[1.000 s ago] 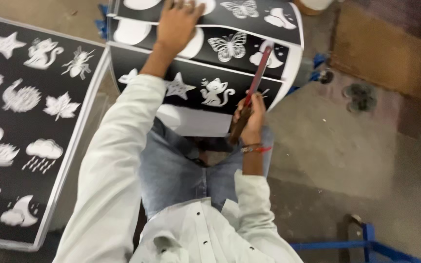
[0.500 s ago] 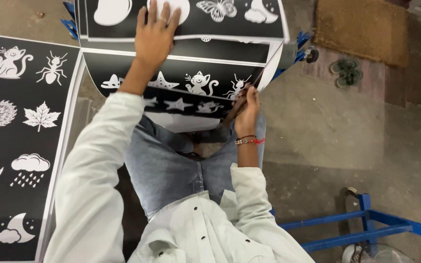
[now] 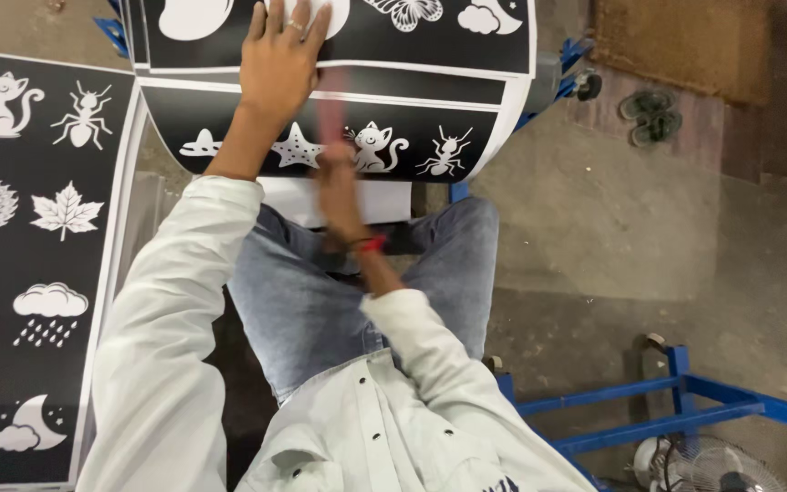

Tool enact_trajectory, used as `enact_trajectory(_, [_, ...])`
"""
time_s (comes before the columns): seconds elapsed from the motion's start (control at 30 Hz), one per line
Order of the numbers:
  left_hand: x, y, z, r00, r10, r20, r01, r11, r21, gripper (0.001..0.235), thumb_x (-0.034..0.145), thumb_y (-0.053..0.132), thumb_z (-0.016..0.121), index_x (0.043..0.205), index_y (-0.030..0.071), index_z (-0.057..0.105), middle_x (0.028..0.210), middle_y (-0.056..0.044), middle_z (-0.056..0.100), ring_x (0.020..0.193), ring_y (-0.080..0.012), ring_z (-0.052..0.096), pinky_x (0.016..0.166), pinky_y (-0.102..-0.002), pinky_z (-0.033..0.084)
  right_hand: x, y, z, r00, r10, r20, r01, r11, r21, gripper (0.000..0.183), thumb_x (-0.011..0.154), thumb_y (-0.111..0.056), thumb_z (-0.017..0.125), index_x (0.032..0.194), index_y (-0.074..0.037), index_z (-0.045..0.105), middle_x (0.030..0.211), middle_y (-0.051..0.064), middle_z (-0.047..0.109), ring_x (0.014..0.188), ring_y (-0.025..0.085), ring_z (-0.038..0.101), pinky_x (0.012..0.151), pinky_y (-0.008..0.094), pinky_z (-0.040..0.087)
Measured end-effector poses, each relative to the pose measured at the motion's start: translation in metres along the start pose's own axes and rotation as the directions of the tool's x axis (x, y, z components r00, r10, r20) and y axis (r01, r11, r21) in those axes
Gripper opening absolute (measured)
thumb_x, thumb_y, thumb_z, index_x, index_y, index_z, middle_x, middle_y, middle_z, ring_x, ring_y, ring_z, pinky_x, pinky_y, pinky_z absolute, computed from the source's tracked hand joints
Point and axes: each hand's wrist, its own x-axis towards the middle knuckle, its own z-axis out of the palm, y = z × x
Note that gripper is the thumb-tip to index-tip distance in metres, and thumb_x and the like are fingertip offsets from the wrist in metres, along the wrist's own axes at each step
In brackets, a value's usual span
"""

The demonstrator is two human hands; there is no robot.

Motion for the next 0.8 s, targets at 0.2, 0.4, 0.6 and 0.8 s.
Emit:
enact_trajectory(0.2, [0.020, -0.015, -0.037, 0.967, -0.005, 0.253, 0.037, 0.992, -0.120, 0.052, 0.086, 0.012, 0.075, 0.137, 0.012, 0.064, 0.123, -0.011, 0.065, 0.110, -0.0331, 0.062, 0.082, -0.046, 0.051, -0.029, -0.010, 0.097, 0.977, 0.190, 0.100, -0.214, 0.829, 0.517, 0.032, 0.099, -0.009, 0.047, 0.130, -0.006, 0.043, 0.107, 0.006, 0.051, 0.092, 0.017, 0.049, 0.076, 0.030, 0.040])
enact_trajectory(0.4, [0.020, -0.016, -0.035, 0.987, 0.002, 0.162, 0.021, 0.989, -0.143, 0.056, 0.078, 0.013, 0.077, 0.132, 0.011, 0.065, 0.117, -0.009, 0.066, 0.108, -0.0320, 0.064, 0.080, -0.045, 0.052, 0.004, 0.045, -0.054, 0.792, 0.452, -0.410, -0.144, 0.791, 0.594, 0.021, 0.110, -0.037, 0.047, 0.113, -0.015, 0.046, 0.073, 0.001, 0.054, 0.052, 0.010, 0.052, 0.042, 0.026, 0.045])
enact_trajectory(0.6, [0.002, -0.011, -0.009, 1.000, 0.015, 0.017, -0.015, 1.000, -0.015, 0.056, 0.085, 0.009, 0.075, 0.139, 0.009, 0.060, 0.138, -0.012, 0.061, 0.125, -0.0366, 0.058, 0.106, -0.051, 0.047, 0.035, 0.024, -0.145, 0.759, 0.363, -0.541, -0.124, 0.896, 0.427, 0.017, 0.110, -0.028, 0.047, 0.112, -0.011, 0.045, 0.071, 0.004, 0.053, 0.048, 0.012, 0.050, 0.039, 0.029, 0.044])
enact_trajectory(0.8, [-0.005, -0.004, 0.009, 0.996, -0.016, -0.083, 0.021, 0.999, 0.050, 0.066, 0.087, 0.010, 0.076, 0.150, 0.008, 0.054, 0.146, -0.016, 0.054, 0.136, -0.0431, 0.051, 0.118, -0.056, 0.036, 0.050, 0.007, -0.122, 0.755, 0.367, -0.544, -0.172, 0.910, 0.376, 0.019, 0.109, -0.030, 0.044, 0.107, -0.011, 0.040, 0.068, 0.004, 0.053, 0.045, 0.013, 0.050, 0.035, 0.029, 0.042])
